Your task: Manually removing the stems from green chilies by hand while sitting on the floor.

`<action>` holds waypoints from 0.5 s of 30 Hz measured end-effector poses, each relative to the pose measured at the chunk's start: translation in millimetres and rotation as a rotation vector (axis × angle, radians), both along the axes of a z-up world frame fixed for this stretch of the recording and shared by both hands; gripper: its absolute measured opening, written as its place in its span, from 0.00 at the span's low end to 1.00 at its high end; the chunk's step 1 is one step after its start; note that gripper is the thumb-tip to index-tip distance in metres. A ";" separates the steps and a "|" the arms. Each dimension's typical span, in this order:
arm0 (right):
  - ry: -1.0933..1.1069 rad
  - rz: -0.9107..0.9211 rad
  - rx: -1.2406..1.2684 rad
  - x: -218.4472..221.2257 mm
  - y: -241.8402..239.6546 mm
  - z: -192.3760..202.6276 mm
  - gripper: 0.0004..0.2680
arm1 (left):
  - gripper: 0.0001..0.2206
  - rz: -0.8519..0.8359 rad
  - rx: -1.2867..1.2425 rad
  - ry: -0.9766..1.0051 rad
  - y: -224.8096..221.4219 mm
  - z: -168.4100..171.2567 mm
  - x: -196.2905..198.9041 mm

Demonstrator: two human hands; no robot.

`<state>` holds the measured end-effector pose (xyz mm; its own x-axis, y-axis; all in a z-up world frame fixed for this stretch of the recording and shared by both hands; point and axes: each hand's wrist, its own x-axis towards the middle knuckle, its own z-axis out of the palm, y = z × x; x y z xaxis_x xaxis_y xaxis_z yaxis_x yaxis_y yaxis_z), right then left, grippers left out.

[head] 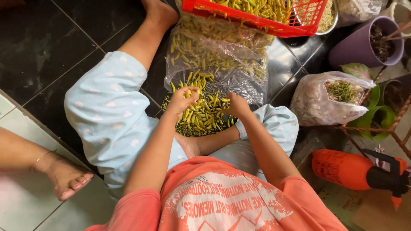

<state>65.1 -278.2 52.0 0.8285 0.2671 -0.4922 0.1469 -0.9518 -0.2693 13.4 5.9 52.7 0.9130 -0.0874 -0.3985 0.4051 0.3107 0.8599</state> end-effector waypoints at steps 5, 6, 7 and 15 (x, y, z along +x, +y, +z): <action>-0.123 0.199 -0.415 -66.9 34.1 -8.3 0.40 | 0.13 0.558 -0.084 0.140 -1.3 -7.0 21.4; -0.327 0.449 -0.547 -79.7 46.7 -5.6 0.31 | 0.13 0.667 -0.119 0.163 0.1 -14.0 22.8; -0.320 0.454 -0.552 -73.4 53.4 -13.7 0.31 | 0.13 0.668 -0.124 0.172 -2.0 -12.8 24.5; 0.217 -0.406 0.528 -44.2 95.9 1.3 0.21 | 0.11 0.682 -0.250 0.190 -4.3 25.7 46.7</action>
